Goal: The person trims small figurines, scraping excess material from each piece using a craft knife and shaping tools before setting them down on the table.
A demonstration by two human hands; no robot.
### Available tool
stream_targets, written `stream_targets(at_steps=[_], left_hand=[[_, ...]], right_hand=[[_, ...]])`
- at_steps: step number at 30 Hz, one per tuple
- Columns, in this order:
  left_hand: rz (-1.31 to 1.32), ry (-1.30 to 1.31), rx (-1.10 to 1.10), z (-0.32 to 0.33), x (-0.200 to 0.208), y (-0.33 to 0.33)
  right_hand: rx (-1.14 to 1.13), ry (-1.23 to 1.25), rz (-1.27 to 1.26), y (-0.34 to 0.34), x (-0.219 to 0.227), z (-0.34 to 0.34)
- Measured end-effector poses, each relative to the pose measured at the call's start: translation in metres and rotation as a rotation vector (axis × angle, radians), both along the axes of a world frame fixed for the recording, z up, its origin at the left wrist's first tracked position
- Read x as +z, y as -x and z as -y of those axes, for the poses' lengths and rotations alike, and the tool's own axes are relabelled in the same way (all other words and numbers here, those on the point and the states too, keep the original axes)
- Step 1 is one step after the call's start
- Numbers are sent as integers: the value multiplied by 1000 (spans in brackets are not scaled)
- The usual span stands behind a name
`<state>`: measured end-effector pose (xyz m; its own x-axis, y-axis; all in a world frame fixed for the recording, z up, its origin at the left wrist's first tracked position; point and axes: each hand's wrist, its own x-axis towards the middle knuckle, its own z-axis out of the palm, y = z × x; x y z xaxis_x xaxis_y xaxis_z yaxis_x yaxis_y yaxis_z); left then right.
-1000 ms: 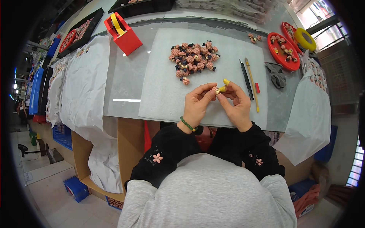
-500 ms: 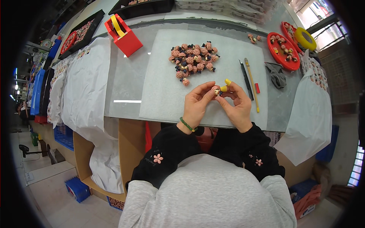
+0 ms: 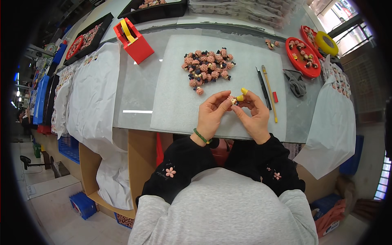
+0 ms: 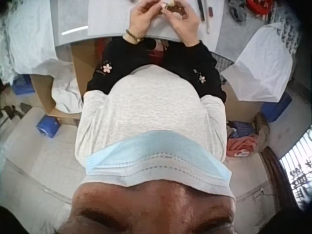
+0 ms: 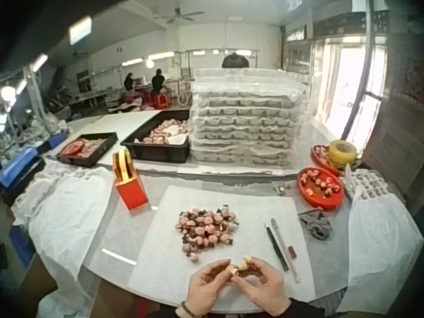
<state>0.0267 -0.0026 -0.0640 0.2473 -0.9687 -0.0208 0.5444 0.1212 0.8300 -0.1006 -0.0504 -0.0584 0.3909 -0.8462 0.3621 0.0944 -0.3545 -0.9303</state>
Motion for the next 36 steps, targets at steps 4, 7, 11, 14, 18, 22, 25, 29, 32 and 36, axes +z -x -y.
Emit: stream_targets(at_steps=[4, 7, 11, 14, 18, 22, 25, 29, 32, 36], left_hand=[[64, -35, -3, -1, 8, 2], [44, -51, -14, -4, 6, 4], [61, -29, -31, -10, 2, 6], [81, -27, -44, -10, 3, 6], [98, -19, -23, -8, 2, 3], [128, 28, -20, -5, 1, 5], [153, -1, -28, -7, 5, 7], [177, 2, -44, -12, 4, 12], [182, -9, -39, -14, 4, 14], [223, -79, 2, -8, 2, 12]], right_hand=[[-44, -33, -11, 2, 7, -3], [-38, -32, -35, 6, 4, -5], [3, -57, -7, 9, -4, -6], [4, -157, 53, 11, -3, -6], [-29, 1, -46, 4, 2, -3], [-28, -24, -39, 7, 0, 0], [-72, -13, -4, 8, 8, -5], [-50, -119, 56, 14, 0, -7], [-69, -37, 37, 15, 8, -12], [-121, -75, -11, 13, 4, -6]])
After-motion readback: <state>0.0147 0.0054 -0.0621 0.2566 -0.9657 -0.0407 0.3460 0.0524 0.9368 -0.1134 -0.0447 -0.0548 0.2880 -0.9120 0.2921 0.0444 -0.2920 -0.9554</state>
